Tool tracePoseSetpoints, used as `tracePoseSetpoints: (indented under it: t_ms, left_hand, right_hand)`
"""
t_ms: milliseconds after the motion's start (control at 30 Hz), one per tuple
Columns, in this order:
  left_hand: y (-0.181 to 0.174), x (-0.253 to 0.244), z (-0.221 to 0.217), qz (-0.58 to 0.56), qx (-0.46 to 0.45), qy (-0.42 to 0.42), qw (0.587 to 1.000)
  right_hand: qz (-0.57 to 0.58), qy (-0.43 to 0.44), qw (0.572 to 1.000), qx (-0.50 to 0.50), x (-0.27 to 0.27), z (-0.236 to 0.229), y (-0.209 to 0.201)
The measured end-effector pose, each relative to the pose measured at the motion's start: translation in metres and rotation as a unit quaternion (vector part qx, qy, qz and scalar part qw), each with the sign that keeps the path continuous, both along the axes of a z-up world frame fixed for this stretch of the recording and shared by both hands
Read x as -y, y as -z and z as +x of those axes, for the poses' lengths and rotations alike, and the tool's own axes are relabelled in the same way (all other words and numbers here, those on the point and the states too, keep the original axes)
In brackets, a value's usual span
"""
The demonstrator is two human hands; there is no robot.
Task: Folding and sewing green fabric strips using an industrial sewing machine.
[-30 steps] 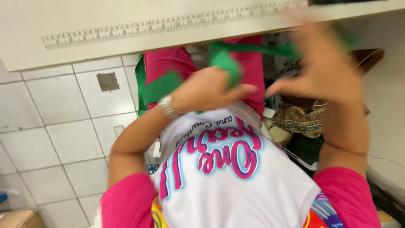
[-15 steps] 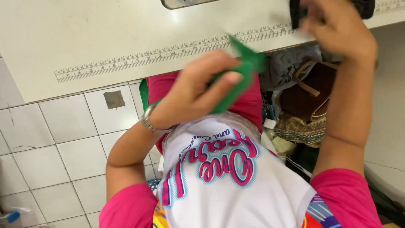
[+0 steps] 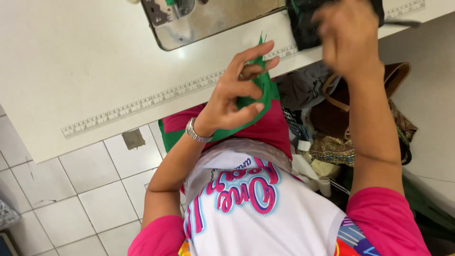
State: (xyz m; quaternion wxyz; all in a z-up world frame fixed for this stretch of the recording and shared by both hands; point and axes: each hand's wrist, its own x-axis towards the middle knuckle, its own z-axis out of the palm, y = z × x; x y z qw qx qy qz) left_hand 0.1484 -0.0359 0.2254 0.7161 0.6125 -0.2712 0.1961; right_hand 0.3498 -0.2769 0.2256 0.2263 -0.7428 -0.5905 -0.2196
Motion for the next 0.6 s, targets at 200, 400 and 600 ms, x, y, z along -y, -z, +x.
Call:
tracePoseSetpoints:
  t_ms: [200, 400, 600]
  left_hand:
    - [0.002, -0.003, -0.002, 0.097, -0.047, 0.01, 0.994]
    - [0.012, 0.004, 0.004, 0.079, -0.058, 0.008, 0.995]
    - [0.034, 0.064, 0.026, 0.089, 0.043, 0.005, 0.995]
  right_hand:
    - [-0.109, 0.019, 0.994, 0.004, -0.01, -0.08, -0.037]
    - [-0.091, 0.051, 0.994, 0.043, -0.024, -0.078, -0.02]
    - [-0.131, 0.177, 0.975, 0.013, -0.012, 0.01, 0.036]
